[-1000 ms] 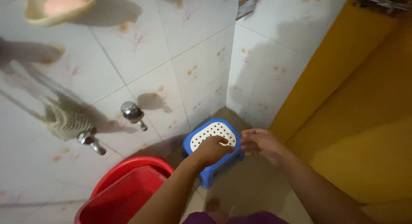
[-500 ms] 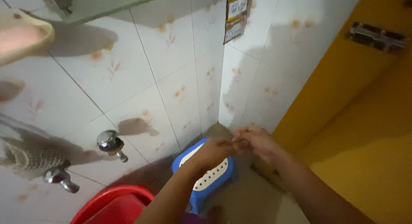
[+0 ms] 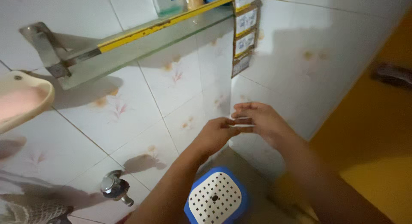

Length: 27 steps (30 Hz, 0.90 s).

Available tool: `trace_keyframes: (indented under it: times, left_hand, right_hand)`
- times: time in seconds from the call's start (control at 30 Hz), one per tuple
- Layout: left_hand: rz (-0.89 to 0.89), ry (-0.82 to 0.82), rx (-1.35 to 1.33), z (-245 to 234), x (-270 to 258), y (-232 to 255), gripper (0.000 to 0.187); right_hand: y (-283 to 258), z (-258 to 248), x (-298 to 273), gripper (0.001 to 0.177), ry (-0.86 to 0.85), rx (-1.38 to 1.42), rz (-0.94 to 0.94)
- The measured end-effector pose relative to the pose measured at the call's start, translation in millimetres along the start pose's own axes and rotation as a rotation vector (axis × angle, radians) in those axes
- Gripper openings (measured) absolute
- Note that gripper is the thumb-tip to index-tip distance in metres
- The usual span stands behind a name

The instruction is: The person removes various toiletry bottles and a pink soap dish from a bathroom shelf and places them onto the top of a toilet tank one by one.

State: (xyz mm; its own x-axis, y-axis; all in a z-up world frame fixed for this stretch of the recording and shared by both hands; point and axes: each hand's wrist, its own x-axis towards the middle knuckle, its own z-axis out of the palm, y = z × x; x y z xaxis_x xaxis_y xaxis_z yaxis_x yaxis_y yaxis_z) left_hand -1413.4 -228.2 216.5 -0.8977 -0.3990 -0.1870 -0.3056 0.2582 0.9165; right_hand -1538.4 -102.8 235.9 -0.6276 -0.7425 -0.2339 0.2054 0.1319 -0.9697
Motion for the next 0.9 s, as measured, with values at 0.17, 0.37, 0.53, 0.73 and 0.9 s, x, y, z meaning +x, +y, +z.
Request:
trace_keyframes:
  times: [0.17,0.37,0.53,0.73,0.9]
  left_hand:
    - [0.120,0.078,-0.092,-30.5,16.6,39.3,0.042]
    - [0.361,0.139,-0.144,-52.6,46.6,81.4,0.036]
    - [0.436,0.248,-0.052,-73.1,71.3,123.5,0.032]
    - [0.714,0.369,-0.065,-102.9,91.8,166.5,0.027]
    - [0.911,0.648,-0.071,-132.7,103.8,197.2,0.025]
  right_hand:
    - [-47.8,-0.4,34.6,0.039,-0.037,-0.041,-0.118]
    - [-98.8,-9.2,71.8,0.035,-0.123,-0.034,-0.264]
    - [-135.4,-18.6,105.2,0.030,-0.147,0.006,-0.358]
    - [-182.8,-19.3,127.8,0.020,-0.222,0.019,-0.559]
    - [-209.4,-7.3,144.7,0.014,-0.164,-0.006,-0.640]
